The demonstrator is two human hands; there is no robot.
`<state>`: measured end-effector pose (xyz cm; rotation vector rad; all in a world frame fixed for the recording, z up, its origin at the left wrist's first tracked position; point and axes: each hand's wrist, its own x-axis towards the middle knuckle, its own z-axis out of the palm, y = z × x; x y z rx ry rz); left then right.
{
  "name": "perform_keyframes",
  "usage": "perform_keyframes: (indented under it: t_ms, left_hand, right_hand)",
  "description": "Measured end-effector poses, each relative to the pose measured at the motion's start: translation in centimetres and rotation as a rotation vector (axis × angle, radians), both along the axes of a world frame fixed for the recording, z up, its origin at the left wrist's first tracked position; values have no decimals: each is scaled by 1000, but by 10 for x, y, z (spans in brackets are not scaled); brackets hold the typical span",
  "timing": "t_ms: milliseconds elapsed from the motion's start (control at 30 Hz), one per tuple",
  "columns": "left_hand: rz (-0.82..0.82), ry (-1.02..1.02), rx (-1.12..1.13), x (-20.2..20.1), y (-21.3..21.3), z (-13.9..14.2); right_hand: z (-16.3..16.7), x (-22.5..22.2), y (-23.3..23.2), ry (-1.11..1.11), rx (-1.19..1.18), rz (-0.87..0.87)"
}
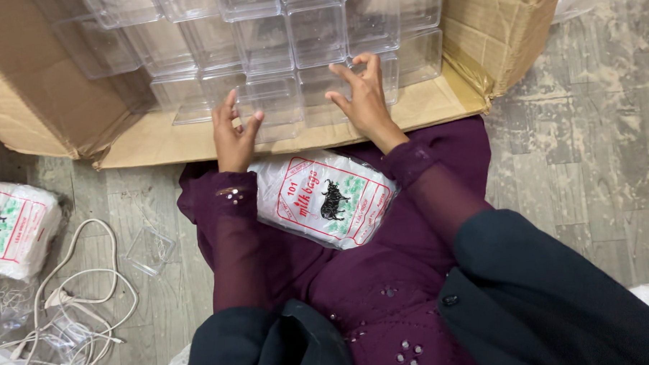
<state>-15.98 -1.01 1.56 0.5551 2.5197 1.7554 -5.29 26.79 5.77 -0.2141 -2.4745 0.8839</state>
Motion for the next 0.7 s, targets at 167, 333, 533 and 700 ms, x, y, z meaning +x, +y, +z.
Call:
perform_keyframes:
  t_ms: [167, 333, 533, 700]
  left_hand:
    - [-13, 34, -103, -3, 7, -11]
    - [-62, 174, -103, -13, 10, -20]
    - [-120, -170, -330, -24, 4, -17]
    - [-128, -145, -278, -20, 5, -9]
  right_hand:
    - [-6, -4, -10, -65, 91, -89]
    - [-18, -14, 28, 102, 30, -197]
    - [-19, -61, 120, 47, -96, -267]
    - [-5, -57, 118, -32, -352, -311]
